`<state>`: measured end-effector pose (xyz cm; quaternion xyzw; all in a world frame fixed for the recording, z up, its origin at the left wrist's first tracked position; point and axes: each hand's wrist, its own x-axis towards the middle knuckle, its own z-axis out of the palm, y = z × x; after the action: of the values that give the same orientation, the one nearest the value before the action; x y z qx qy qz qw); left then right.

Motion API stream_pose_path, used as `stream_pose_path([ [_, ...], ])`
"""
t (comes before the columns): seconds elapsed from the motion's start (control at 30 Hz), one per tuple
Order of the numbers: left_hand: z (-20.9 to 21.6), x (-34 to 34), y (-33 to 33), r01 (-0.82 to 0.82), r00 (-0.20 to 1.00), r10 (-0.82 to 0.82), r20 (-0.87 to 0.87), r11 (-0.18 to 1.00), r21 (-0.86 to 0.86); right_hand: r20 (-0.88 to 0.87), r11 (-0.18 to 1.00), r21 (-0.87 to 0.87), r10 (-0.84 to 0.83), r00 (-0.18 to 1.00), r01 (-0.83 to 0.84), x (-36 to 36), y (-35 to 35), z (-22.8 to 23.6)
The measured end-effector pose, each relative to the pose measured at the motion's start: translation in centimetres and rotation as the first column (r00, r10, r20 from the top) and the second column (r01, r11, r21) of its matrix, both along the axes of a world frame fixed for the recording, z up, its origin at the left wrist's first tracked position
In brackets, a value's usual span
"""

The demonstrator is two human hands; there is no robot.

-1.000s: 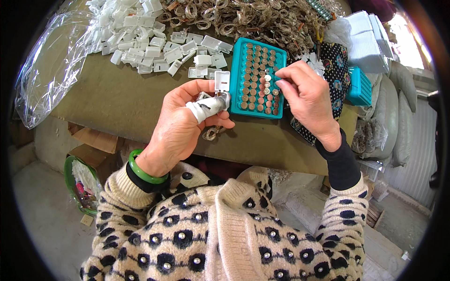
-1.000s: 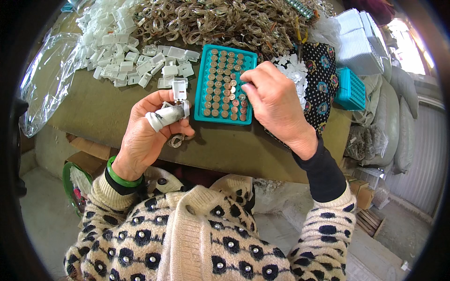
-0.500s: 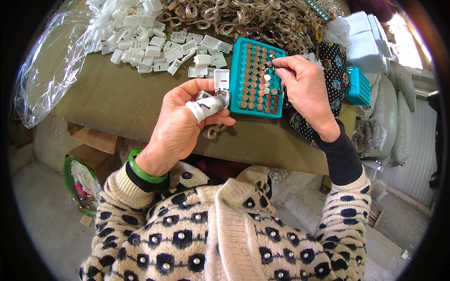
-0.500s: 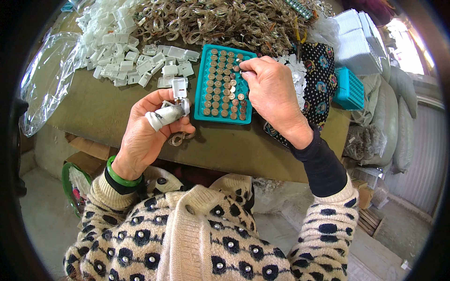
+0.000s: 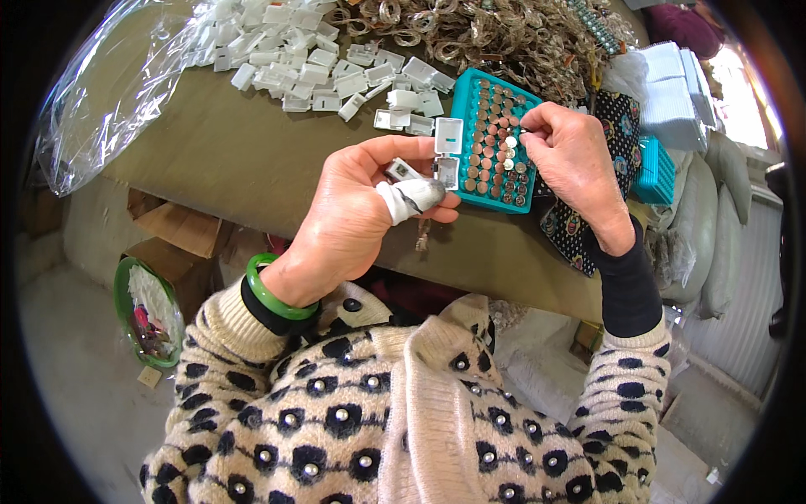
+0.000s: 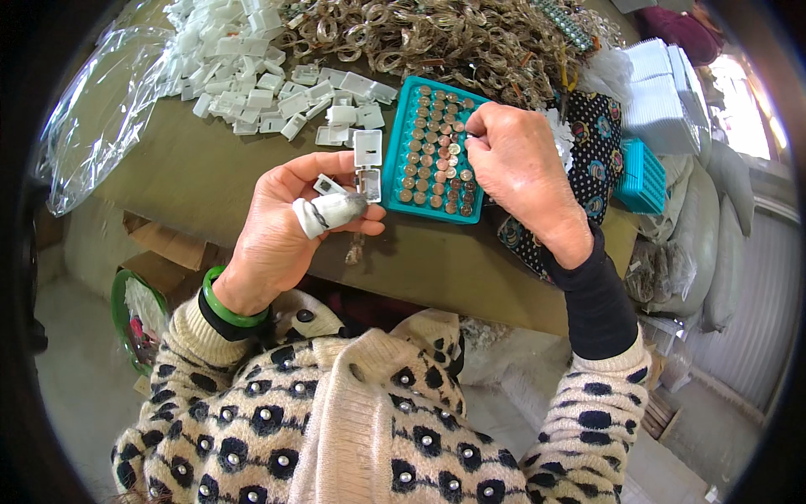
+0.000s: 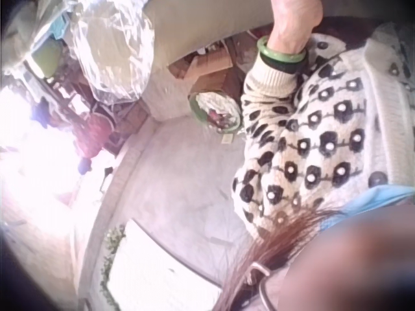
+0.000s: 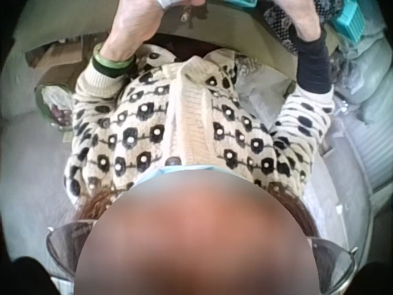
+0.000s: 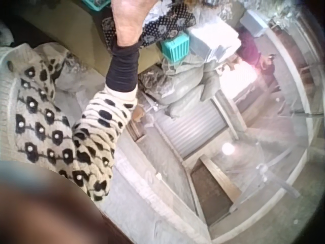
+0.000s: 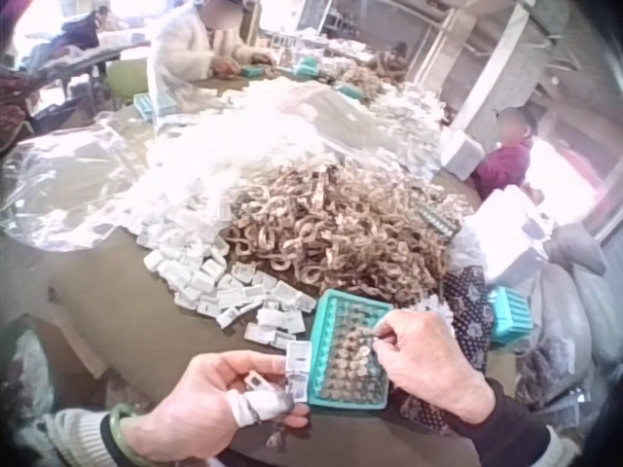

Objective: The person assembles small white plastic electrical components by inserting metal pins and securing them with metal rings. They repeatedly pick components from a pile, insert pins, and place metal rings from a teal tray onto the components.

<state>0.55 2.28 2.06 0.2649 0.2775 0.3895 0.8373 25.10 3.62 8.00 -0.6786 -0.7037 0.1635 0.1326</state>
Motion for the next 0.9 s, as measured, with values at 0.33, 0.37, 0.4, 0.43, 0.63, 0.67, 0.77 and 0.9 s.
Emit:
stream_pose_path([
  [0.33,1.0,0.0,-0.4,0.006,0.993,0.007,-0.118,0.995,0.103,-0.270,0.917,0.393,0.179,0.946,-0.061,-6.8,-5.7,0.1],
  [0.37,1.1,0.0,-0.7,0.001,0.996,0.009,-0.090,0.994,0.111,-0.242,0.882,0.463,0.221,0.945,-0.088,-7.3,-5.6,-0.5],
  [0.4,1.2,0.1,-0.8,-0.004,0.998,0.012,-0.067,0.993,0.114,-0.208,0.846,0.519,0.259,0.943,-0.118,-7.6,-5.6,-1.0],
  [0.43,1.2,0.1,-0.9,-0.013,0.997,0.025,-0.078,0.989,0.146,-0.156,0.807,0.567,0.303,0.940,-0.166,-7.8,-5.5,-1.3],
  [0.63,1.1,0.0,-1.4,-0.006,0.993,0.022,-0.117,0.990,0.138,-0.194,0.847,0.512,0.280,0.940,-0.146,-7.6,-6.4,-1.8],
  [0.67,1.1,0.0,-1.4,-0.007,0.994,0.021,-0.104,0.991,0.133,-0.211,0.852,0.504,0.279,0.937,-0.140,-7.6,-6.6,-1.9],
  [0.77,1.2,0.0,-1.5,0.010,0.996,0.001,-0.094,0.994,0.110,-0.247,0.854,0.495,0.316,0.916,-0.161,-7.3,-6.8,-1.8],
  [0.9,1.1,-0.3,-1.4,0.066,0.992,-0.060,-0.109,0.997,0.048,-0.540,0.944,0.330,0.160,0.826,0.033,-5.3,-7.5,-1.1],
])
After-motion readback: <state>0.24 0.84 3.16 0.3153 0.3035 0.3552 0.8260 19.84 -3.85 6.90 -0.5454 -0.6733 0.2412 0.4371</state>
